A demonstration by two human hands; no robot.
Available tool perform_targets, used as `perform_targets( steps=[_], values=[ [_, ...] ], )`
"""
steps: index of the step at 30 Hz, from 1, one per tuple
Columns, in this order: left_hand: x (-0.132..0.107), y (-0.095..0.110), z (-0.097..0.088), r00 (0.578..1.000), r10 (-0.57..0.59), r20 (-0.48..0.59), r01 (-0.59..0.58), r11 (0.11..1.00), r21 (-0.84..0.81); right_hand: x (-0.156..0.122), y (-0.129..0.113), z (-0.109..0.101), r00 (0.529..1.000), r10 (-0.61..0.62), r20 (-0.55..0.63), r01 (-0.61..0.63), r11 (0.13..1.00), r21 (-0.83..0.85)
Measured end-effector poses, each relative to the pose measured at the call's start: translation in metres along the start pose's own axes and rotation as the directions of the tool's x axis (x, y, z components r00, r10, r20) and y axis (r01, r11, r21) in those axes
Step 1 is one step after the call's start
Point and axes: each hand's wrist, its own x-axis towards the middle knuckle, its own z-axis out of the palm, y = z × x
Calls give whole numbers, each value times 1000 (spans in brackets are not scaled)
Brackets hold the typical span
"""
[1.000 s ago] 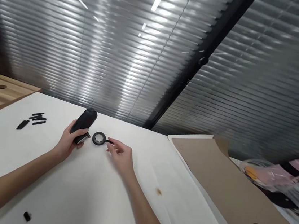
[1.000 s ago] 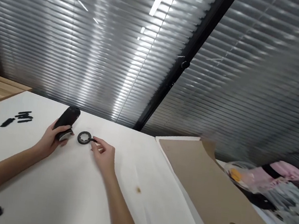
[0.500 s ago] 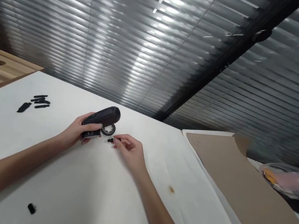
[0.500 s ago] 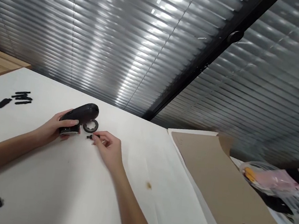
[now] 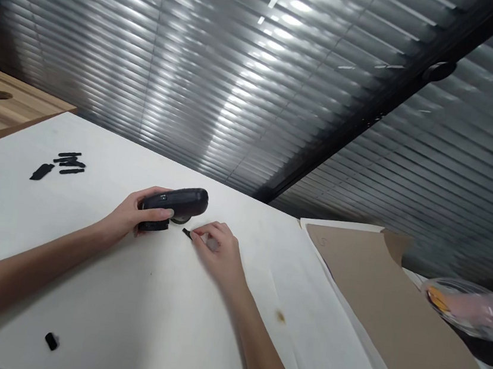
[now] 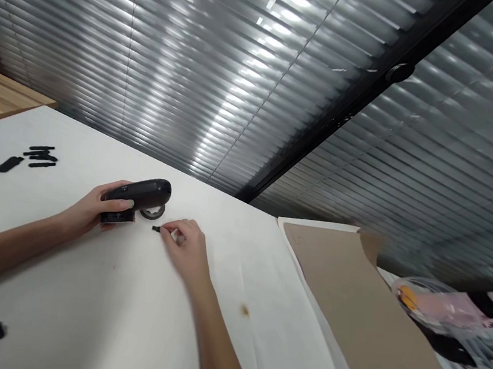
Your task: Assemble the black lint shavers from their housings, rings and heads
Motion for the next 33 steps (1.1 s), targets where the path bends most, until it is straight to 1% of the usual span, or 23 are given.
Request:
perform_targets(
  steps=[2,3,5,6,7,9,10,11,13,14,16,18,20,24,26,28,30,31,33],
  values=[
    [-3,1,3,1000,17,5,-17,999,35,1,-2,-1,999,-12,-42,11,1000,-26],
    [-5,1,5,999,34,2,-34,998,57,2,-5,-2,998,10,-63,-10,1000,-8],
    [-9,1,10,995,97,-15,-94,988,123,1,-11,-4,992,96,-80,-87,990,114],
    [-11,1,12,989,145,-19,-140,977,164,-1,-15,-5,987,149,-62,-133,970,206],
    [-13,1,15,980,200,-8,-194,959,208,-3,-18,-6,981,195,-18,-181,937,299],
    [-16,-1,18,947,317,56,-320,902,290,-8,-24,-7,966,234,110,-259,869,422],
    [-18,-2,19,923,371,98,-382,866,322,-10,-27,-7,963,223,153,-269,859,437],
    [-18,-4,19,901,413,135,-433,830,352,-12,-30,-7,966,198,164,-251,869,426],
    [-19,-9,18,862,469,190,-505,764,402,-13,-34,-6,981,148,126,-184,913,364],
    [-19,-12,16,846,492,208,-531,735,421,-14,-36,-6,984,143,104,-170,929,328],
    [-19,-19,13,820,520,237,-568,692,446,-13,-41,-7,977,183,110,-207,936,283],
    [-18,-23,11,812,527,249,-579,677,455,-12,-45,-9,959,240,151,-274,922,274],
    [-18,-25,9,815,523,249,-575,681,454,-12,-49,-11,949,259,179,-302,909,288],
    [-19,-19,9,820,531,216,-567,698,437,-13,-49,-13,955,220,197,-280,890,361],
    [-19,-14,9,844,505,178,-529,732,430,-13,-46,-11,958,208,197,-274,865,420],
    [-21,-8,10,882,456,119,-463,789,405,-11,-42,-8,950,226,216,-305,820,484],
    [-21,-4,9,918,396,26,-377,851,365,-7,-39,-5,934,263,241,-354,768,534],
    [-21,-3,8,930,368,-25,-338,876,343,-6,-39,-5,928,286,238,-371,746,552],
    [-18,-2,5,937,328,-123,-282,915,289,-3,-38,-6,922,335,194,-382,710,591]
  ],
)
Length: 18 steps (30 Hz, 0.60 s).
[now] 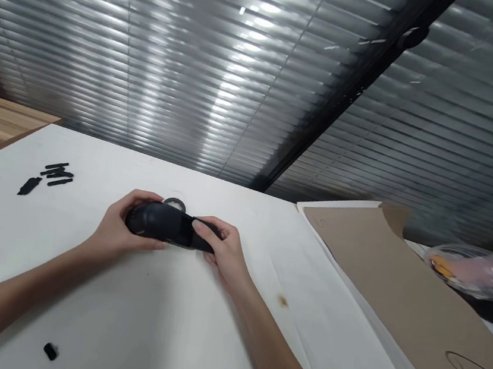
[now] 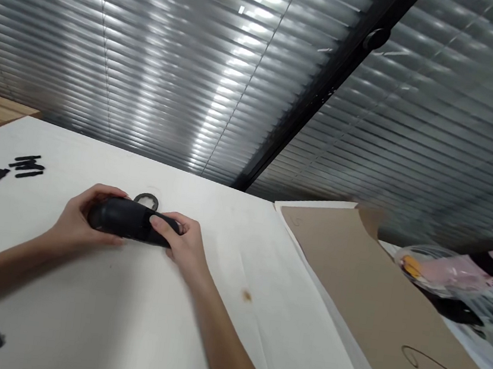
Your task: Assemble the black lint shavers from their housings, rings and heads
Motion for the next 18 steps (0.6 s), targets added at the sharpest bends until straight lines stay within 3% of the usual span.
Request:
perform_targets(
  steps=[5,9,14,18],
  values=[
    [12,-8,-8,983,-121,-136,65,932,-357,5,1,-14,992,-43,-115,48,998,44],
    [17,-11,-10,982,-181,-55,120,820,-560,13,9,-23,974,-132,-182,85,965,-247],
    [18,-12,-8,962,-271,31,232,753,-616,18,21,-27,947,-281,-156,121,762,-636],
    [18,-17,-6,952,-304,-16,220,723,-655,22,33,-32,862,-493,-120,177,515,-839]
  ],
)
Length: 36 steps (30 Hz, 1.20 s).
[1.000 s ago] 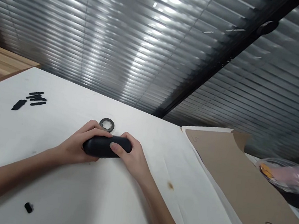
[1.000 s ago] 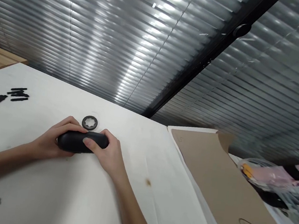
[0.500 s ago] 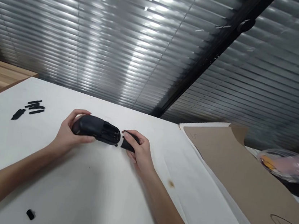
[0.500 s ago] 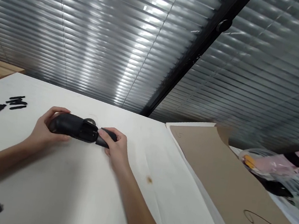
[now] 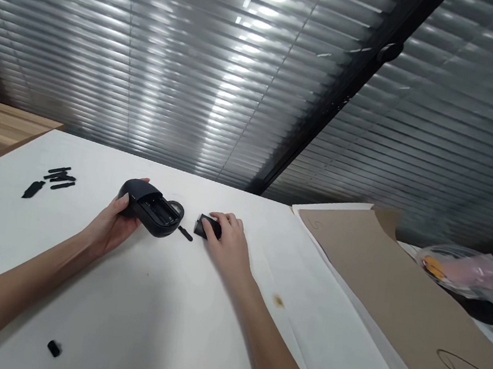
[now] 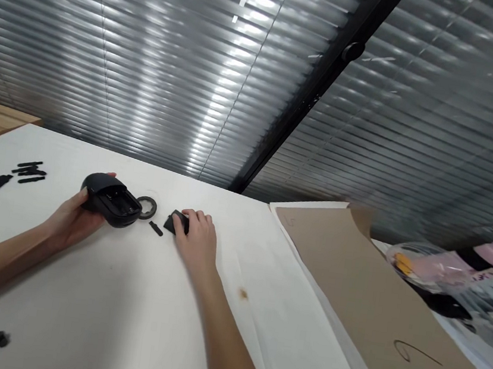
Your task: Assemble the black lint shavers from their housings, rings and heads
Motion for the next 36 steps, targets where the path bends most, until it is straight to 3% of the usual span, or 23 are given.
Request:
perform_targets(
  steps=[4,9,17,21,25,30,32,36],
  values=[
    [0,-2,1,998,-19,-53,17,999,-28,-5,1,5,978,-181,-100,171,980,-103],
    [-5,7,13,970,-193,-148,180,979,-97,-17,-15,10,941,-338,13,337,936,-101],
    [-8,15,32,955,-296,33,295,925,-240,-17,-27,2,913,-365,183,359,931,70],
    [-5,11,31,935,-344,88,355,899,-257,-22,-37,-8,899,-281,335,234,956,175],
    [-2,4,24,943,-321,85,332,924,-193,-28,-48,-17,834,-186,519,53,964,260],
    [-3,-6,15,945,-302,125,311,949,-58,-32,-53,-14,805,-91,586,-121,942,312],
    [-5,-5,14,966,-237,99,241,970,-22,-31,-55,-9,820,-50,570,-226,887,403],
    [-10,-2,17,989,-102,110,97,994,45,-26,-61,-3,931,66,360,-302,694,653]
  ],
)
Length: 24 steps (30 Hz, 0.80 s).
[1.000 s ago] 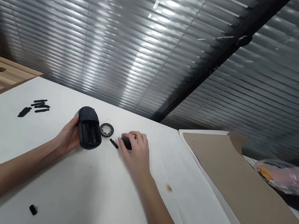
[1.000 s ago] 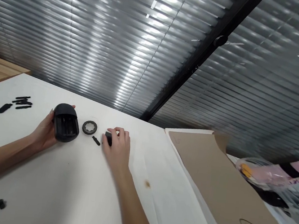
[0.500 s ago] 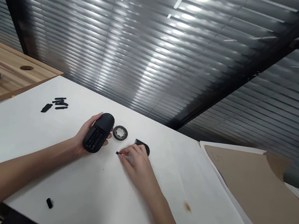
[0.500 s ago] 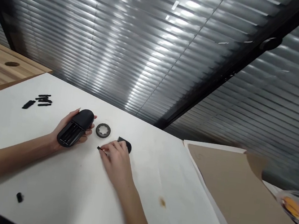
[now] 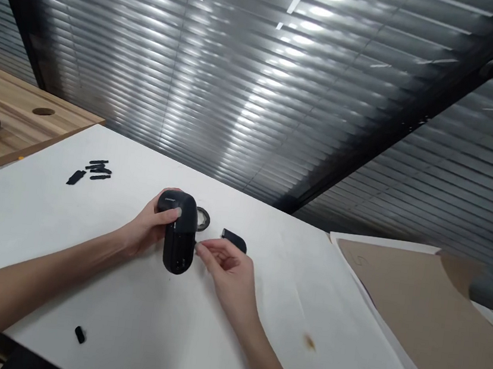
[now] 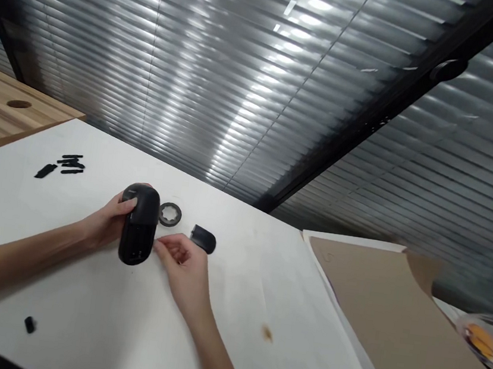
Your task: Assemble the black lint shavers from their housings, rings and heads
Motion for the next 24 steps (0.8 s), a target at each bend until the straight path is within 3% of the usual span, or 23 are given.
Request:
perform_targets(
  steps=[3,5,8,12,17,24],
  values=[
    [0,-1,-2,998,14,68,-19,998,60,1,2,0,983,-44,-178,62,993,97],
    [1,-4,-5,995,14,96,-23,996,90,-1,5,1,970,-69,-233,93,991,95],
    [1,-5,-9,995,15,97,-26,994,108,-4,9,3,954,-192,-232,204,979,27],
    [-2,-1,-6,998,1,66,-8,995,98,-6,8,9,899,-340,-278,337,940,-57],
    [-6,2,-1,997,-26,76,17,994,110,-5,12,12,843,-368,-393,361,928,-93],
    [-7,3,0,996,8,86,-16,995,97,-3,11,11,828,-408,-384,412,908,-77]
  ],
)
